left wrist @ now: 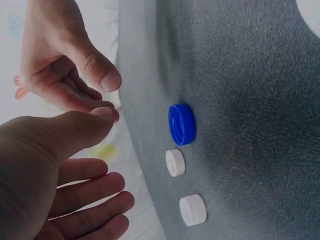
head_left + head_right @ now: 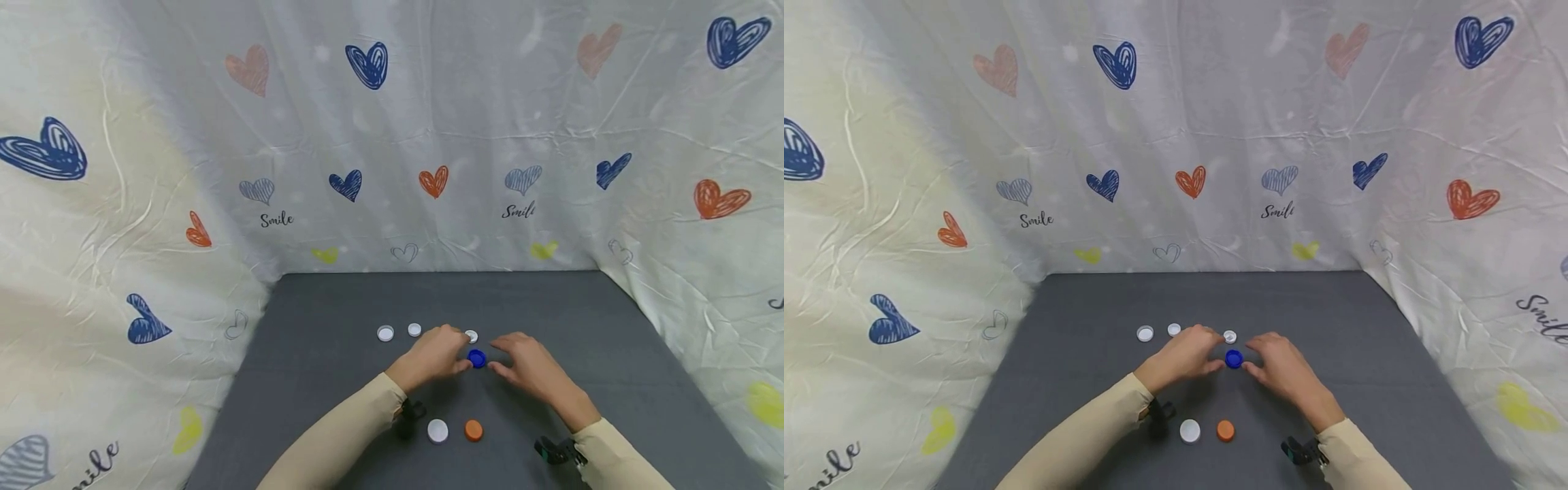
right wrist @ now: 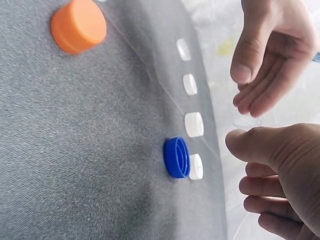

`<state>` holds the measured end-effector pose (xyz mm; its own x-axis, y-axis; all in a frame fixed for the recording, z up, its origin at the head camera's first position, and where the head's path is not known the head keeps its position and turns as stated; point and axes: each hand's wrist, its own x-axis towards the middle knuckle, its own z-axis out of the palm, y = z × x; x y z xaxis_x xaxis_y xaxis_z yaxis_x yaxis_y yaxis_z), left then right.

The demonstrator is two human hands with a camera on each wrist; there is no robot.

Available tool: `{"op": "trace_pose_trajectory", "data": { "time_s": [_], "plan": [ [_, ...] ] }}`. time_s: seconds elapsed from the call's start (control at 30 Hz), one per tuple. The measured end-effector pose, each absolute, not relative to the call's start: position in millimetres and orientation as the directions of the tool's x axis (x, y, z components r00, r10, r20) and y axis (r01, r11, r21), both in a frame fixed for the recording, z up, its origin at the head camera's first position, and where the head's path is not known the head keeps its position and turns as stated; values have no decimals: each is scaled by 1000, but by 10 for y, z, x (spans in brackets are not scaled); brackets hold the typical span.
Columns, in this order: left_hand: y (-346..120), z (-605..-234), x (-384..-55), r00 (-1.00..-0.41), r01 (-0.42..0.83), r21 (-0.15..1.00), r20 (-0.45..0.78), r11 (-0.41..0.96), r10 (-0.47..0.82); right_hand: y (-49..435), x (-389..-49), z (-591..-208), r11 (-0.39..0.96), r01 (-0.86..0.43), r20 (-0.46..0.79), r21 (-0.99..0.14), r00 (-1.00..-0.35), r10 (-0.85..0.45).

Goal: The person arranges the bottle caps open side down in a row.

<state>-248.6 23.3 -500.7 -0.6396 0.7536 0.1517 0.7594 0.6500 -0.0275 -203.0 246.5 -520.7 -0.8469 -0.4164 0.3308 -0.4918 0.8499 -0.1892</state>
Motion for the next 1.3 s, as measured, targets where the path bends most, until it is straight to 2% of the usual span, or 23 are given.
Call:
{"op": "trace_pose_trajectory", "data": {
  "time_s": [0.2,0.47,0.7,1.0,1.3],
  "plan": [
    [307,-5089,-2560,-660,747,6,131,665,740,2421,-2125,-5270,847,-492,317,-201,-851,-419],
    [379,-5256,-2638,-677,726,-43,132,686,724,2405,-2208,-5339,856,-471,277,-215,-869,-409],
    [444,-5367,-2666,-698,713,-16,70,701,713,2391,-2257,-5435,861,-457,272,-224,-877,-395],
    [502,-5444,-2703,-721,691,-60,18,721,693,2372,-2290,-5553,866,-446,246,-226,-886,-392],
    [523,-5455,-2691,-744,663,-114,9,740,668,2357,-2299,-5690,851,-461,270,-251,-878,-396]
  ]
}}
